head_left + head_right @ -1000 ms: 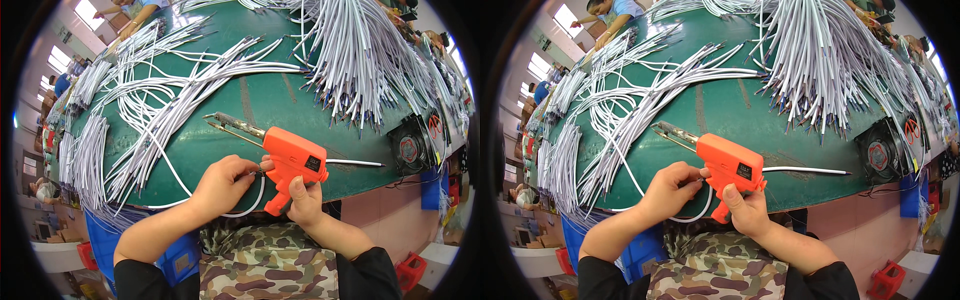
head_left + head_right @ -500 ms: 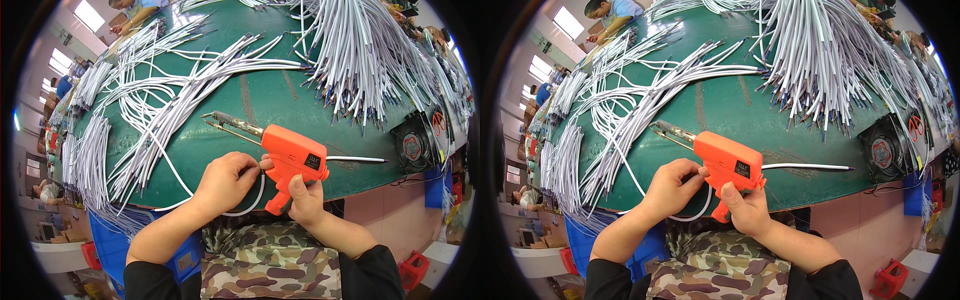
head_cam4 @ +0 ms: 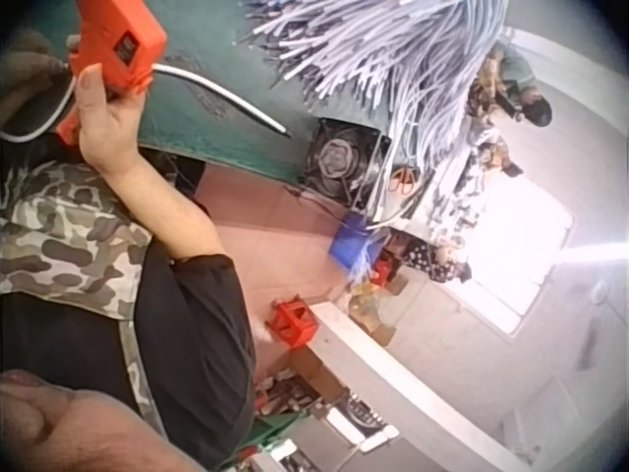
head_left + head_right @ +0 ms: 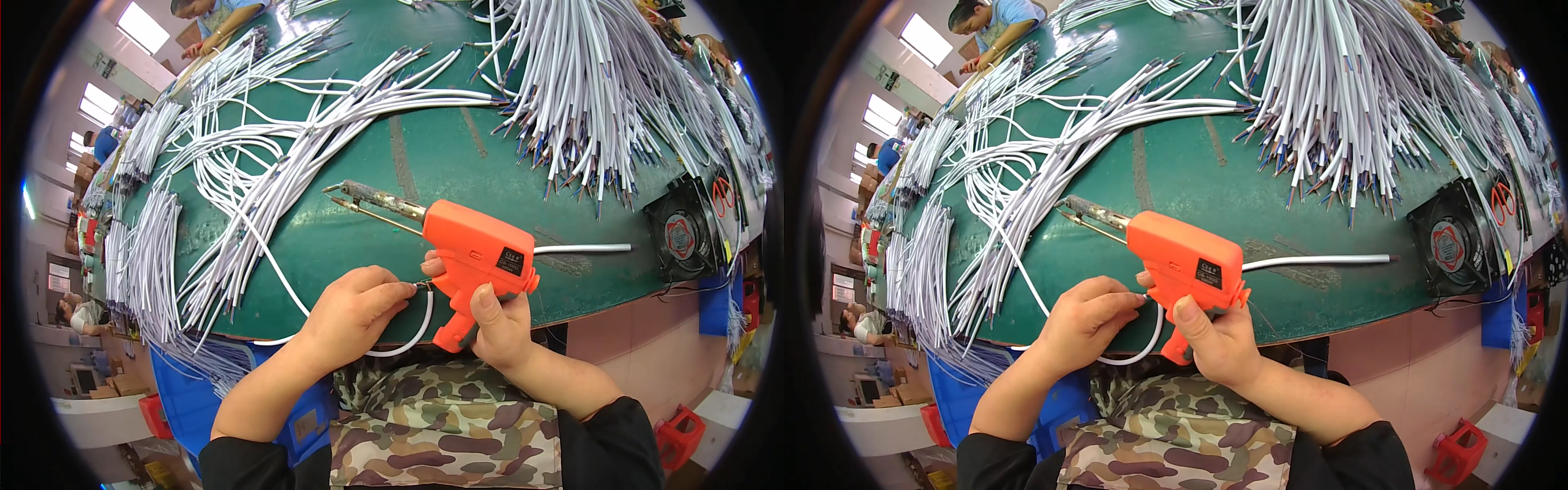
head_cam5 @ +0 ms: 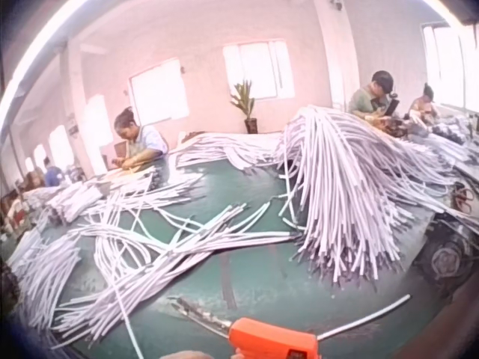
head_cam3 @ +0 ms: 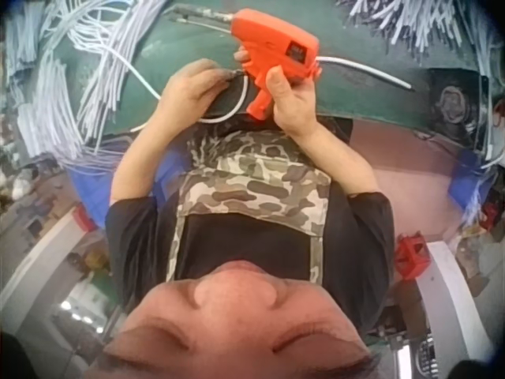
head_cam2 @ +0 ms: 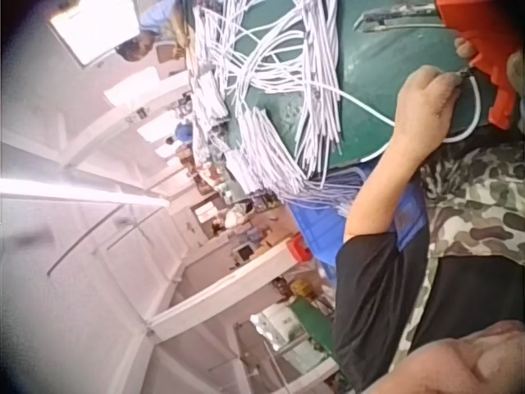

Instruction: The person repeatedly picks up wires from a table, solders them using a soldering gun, and places them into a bin.

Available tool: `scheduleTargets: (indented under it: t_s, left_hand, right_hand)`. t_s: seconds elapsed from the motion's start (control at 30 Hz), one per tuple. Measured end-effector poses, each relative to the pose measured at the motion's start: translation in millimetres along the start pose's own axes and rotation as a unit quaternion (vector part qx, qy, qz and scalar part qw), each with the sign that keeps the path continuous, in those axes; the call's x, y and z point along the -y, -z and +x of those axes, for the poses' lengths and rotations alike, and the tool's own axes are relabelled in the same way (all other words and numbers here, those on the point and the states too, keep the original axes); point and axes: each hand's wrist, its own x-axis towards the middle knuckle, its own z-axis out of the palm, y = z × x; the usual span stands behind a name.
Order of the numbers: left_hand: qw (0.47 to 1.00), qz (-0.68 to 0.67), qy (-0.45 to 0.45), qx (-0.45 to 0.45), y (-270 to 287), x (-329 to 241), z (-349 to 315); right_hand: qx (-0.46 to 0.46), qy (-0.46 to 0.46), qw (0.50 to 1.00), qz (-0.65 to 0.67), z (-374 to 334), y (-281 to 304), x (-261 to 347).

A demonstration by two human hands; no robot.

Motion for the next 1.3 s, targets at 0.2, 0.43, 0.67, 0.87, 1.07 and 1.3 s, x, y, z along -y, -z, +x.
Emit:
scheduleTargets:
  t_s: [0.2,0.43,0.67,0.87,1.07,1.3]
  left_hand:
    - [0.996,0.057,-0.038,-0.051,-15,1,-9]
    - [0.99,0.109,-0.012,-0.088,-28,-15,-10]
    - [0.987,0.136,0.021,-0.083,-36,-21,-8]
    - [0.984,0.164,0.025,-0.07,-37,-23,-7]
    - [0.986,0.134,0.029,-0.097,-39,-22,-6]
    - [0.984,0.157,0.031,-0.077,-39,-23,-5]
  right_hand:
    - [-0.001,-0.008,1.0,0.003,0,-1,0]
    - [0.008,-0.012,1.0,-0.006,-2,0,-3]
    - [0.034,0.003,0.999,0.003,-1,2,-3]
    - [0.005,-0.021,1.0,0.003,-8,5,3]
    - [-0.006,-0.024,0.996,-0.085,-41,31,27]
    - [0.053,0.009,0.948,-0.312,-83,70,51]
